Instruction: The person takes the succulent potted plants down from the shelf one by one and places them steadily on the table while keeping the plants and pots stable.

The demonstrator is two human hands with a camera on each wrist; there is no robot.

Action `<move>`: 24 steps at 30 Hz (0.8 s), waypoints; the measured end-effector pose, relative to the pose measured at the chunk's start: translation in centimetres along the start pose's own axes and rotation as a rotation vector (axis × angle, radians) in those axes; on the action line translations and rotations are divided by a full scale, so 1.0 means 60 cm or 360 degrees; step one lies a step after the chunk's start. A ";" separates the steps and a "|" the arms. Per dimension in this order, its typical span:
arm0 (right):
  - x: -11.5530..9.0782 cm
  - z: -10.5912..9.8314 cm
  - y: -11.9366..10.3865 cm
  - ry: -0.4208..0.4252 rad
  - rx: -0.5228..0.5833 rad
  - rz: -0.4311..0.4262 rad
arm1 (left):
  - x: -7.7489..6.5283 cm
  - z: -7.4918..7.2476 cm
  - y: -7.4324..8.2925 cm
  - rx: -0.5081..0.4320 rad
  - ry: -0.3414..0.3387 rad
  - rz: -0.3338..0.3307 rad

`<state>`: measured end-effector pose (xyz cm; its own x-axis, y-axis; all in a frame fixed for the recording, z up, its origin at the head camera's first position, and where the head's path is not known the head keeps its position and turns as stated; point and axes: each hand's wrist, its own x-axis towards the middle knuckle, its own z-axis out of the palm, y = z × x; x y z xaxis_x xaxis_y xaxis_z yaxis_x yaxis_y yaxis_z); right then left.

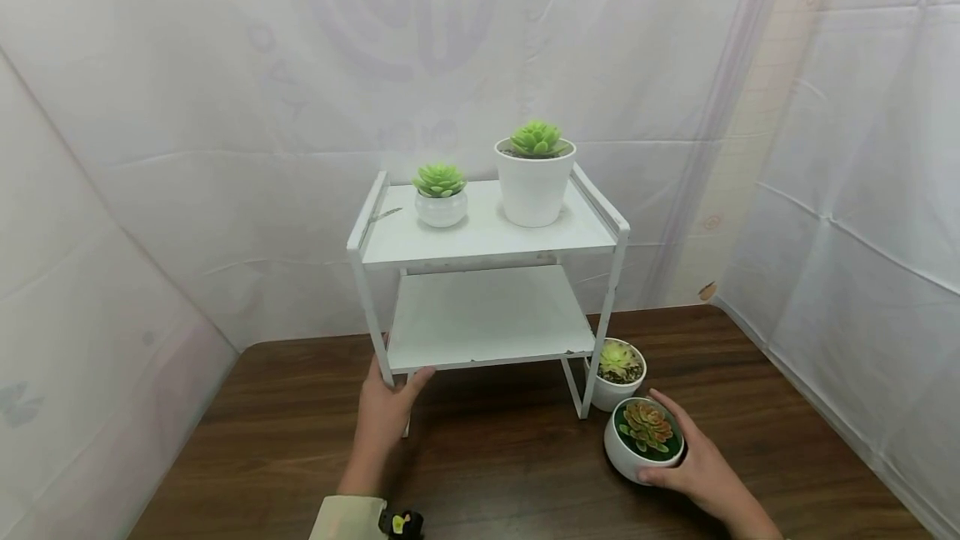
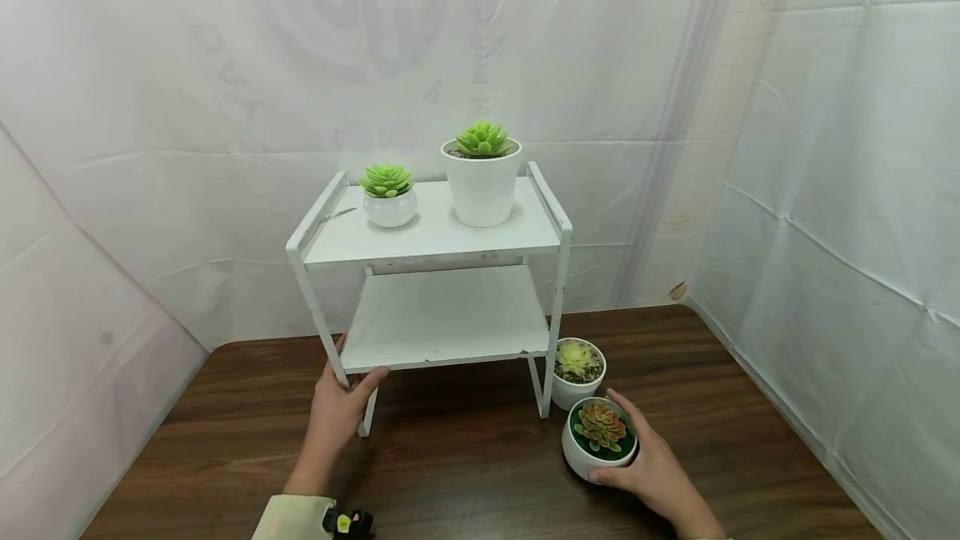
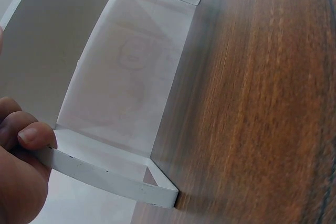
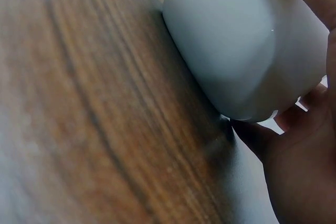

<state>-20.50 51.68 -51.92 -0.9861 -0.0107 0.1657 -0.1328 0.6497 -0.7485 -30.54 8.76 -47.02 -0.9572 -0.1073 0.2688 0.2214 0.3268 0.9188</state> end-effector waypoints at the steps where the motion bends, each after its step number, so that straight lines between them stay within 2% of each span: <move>1: 0.001 0.000 0.001 0.0003 -0.0009 -0.0006 | 0.000 0.000 0.000 0.0005 0.0000 -0.0001; 16: -0.004 -0.006 0.000 0.0080 -0.0034 -0.0148 | -0.001 0.000 0.001 -0.0029 -0.0013 -0.0031; 24: -0.005 -0.007 -0.004 0.0124 0.0063 -0.0145 | 0.001 -0.001 -0.003 -0.0058 -0.0031 -0.0041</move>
<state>-20.12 51.83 -51.50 -0.9592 -0.0082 0.2826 -0.2271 0.6180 -0.7527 -30.63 8.65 -47.12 -0.9661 -0.0966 0.2396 0.2030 0.2899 0.9353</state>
